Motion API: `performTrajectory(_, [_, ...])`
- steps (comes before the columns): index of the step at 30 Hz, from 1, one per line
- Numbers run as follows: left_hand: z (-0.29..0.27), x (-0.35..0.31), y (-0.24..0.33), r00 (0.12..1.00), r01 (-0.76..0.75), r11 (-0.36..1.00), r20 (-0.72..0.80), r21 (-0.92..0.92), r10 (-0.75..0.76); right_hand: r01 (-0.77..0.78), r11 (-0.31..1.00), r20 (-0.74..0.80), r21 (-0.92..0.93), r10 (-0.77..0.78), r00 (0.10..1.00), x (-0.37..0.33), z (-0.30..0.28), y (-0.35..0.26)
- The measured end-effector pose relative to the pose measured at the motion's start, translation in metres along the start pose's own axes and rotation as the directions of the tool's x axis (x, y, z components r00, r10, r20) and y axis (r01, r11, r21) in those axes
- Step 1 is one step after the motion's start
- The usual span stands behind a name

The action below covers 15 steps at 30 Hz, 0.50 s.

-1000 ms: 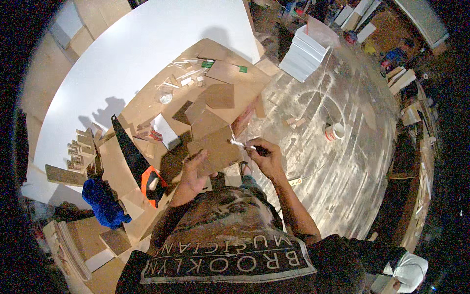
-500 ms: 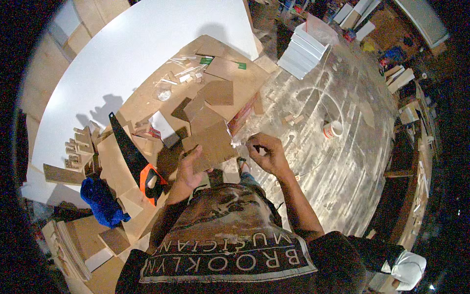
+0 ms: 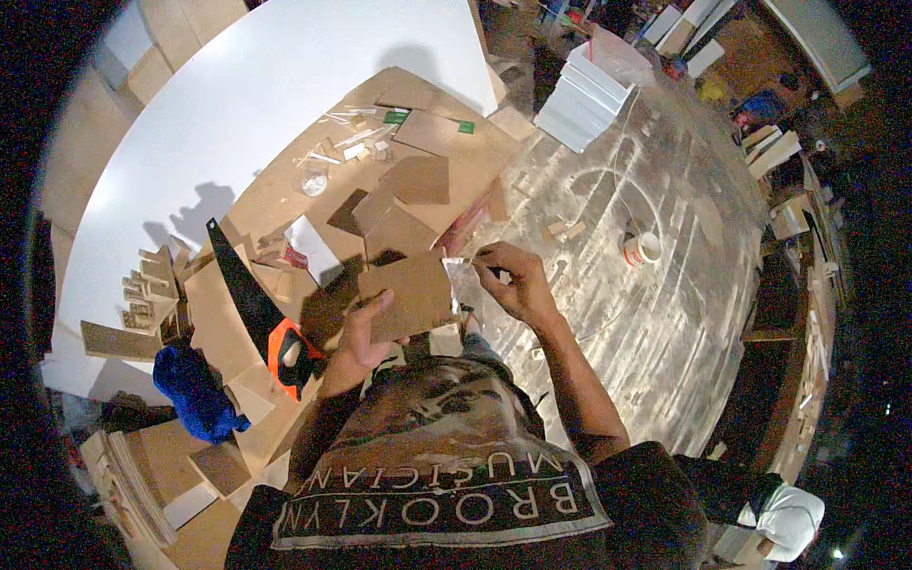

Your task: The person assembles a cardboard model by applying white glue to small cardboard pieces and pressing them together on a workbench.

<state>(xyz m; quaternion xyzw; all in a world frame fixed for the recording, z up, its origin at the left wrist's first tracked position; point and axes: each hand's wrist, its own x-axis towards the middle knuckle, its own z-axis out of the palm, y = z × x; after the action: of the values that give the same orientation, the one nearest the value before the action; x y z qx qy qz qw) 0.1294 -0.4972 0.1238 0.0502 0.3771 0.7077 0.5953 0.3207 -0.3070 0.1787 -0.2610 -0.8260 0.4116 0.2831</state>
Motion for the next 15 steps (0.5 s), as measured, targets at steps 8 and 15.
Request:
performTrajectory(8, [-0.003,-0.005,-0.001,0.996,0.075,0.997,-0.041,0.022,-0.075,-0.014,0.991,0.034,0.136,0.009,0.999,0.004,-0.005,-0.001])
performTrajectory(15, [0.0,-0.008,0.006,0.999,0.044,0.995,-0.017,0.094,-0.042,-0.028,0.997,0.223,0.077,0.01,0.975,0.002,-0.015,-0.008])
